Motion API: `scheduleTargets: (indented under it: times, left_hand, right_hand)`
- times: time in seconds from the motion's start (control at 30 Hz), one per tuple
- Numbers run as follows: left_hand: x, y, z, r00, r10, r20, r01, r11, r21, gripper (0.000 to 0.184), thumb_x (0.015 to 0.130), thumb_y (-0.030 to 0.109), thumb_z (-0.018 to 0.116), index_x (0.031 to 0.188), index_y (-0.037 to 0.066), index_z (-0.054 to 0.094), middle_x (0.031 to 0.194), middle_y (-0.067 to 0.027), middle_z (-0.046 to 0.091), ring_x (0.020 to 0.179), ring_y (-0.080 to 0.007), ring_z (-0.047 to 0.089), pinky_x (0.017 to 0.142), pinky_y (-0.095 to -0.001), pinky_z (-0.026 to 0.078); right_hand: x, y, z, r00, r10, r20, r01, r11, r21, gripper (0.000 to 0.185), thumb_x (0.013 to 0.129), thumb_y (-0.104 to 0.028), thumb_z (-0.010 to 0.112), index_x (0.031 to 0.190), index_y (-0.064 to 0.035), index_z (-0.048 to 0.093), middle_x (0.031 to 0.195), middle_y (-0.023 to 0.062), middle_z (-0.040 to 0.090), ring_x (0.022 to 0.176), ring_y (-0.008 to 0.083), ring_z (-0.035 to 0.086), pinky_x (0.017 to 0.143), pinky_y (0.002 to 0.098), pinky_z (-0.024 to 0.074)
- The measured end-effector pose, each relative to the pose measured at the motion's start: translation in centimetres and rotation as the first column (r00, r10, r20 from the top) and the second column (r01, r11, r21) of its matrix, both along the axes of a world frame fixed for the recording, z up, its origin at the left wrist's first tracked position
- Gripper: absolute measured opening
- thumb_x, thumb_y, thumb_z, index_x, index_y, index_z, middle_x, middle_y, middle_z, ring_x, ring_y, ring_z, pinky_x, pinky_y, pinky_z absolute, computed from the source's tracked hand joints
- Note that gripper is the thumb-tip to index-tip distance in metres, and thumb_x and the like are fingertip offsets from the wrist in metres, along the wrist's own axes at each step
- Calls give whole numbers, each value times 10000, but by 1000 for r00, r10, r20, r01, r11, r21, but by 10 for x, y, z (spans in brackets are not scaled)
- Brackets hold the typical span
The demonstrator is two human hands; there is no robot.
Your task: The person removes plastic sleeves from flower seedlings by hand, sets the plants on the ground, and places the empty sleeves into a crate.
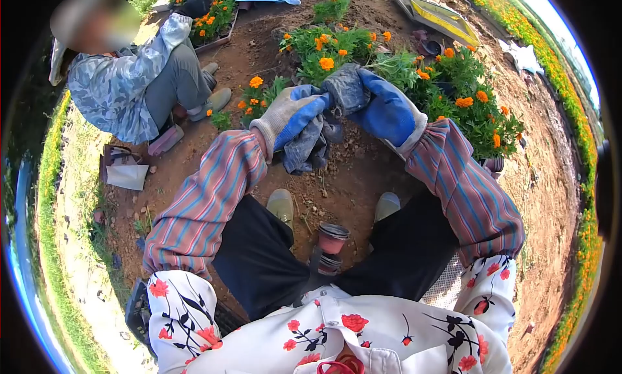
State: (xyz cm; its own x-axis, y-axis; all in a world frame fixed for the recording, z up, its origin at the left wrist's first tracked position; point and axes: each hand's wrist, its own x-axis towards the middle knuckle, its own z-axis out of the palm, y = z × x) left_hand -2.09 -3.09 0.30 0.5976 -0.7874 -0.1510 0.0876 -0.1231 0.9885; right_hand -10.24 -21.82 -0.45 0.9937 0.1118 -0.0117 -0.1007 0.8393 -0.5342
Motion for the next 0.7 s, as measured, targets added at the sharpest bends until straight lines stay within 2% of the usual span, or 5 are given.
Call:
scheduleTargets:
  times: [0.07,0.1,0.33,0.53,0.7]
  left_hand:
    - [-5,2,-5,999,-28,16,27,999,23,177,825,212,586,844,37,567,700,24,547,599,-30,489,528,-201,409]
    - [-7,-1,-10,998,15,69,-20,998,67,174,825,196,569,876,31,571,695,24,549,580,-39,490,521,-199,410]
    - [-5,-4,-10,995,-20,102,5,989,146,153,806,157,569,869,18,581,690,22,555,582,-43,493,518,-209,411]
    - [2,-5,-6,988,-21,154,6,995,98,97,815,131,563,783,39,569,638,30,539,534,-30,473,484,-192,395]
    - [3,5,3,990,10,142,-22,996,83,95,817,125,561,767,45,566,628,36,525,542,-27,471,490,-187,389]
  right_hand:
    - [-7,1,-3,992,58,-110,-59,998,-8,269,911,-231,436,1133,-86,484,1125,78,541,1040,208,527,915,406,411]
    - [-18,1,1,992,121,-19,-121,993,-15,269,908,-228,443,1131,-84,483,1119,78,543,1036,204,530,906,402,420]
    - [-5,-6,-13,987,72,-144,-72,997,5,246,891,-223,470,1091,-87,515,1110,66,549,1033,204,531,903,394,420]
    - [6,-17,-21,995,-53,-86,55,998,19,238,871,-147,457,1084,-60,517,1104,98,548,1019,240,524,902,411,409]
    - [21,-16,-9,931,-240,-275,250,968,1,218,870,-128,470,1062,-45,528,1088,104,560,1040,263,510,962,432,359]
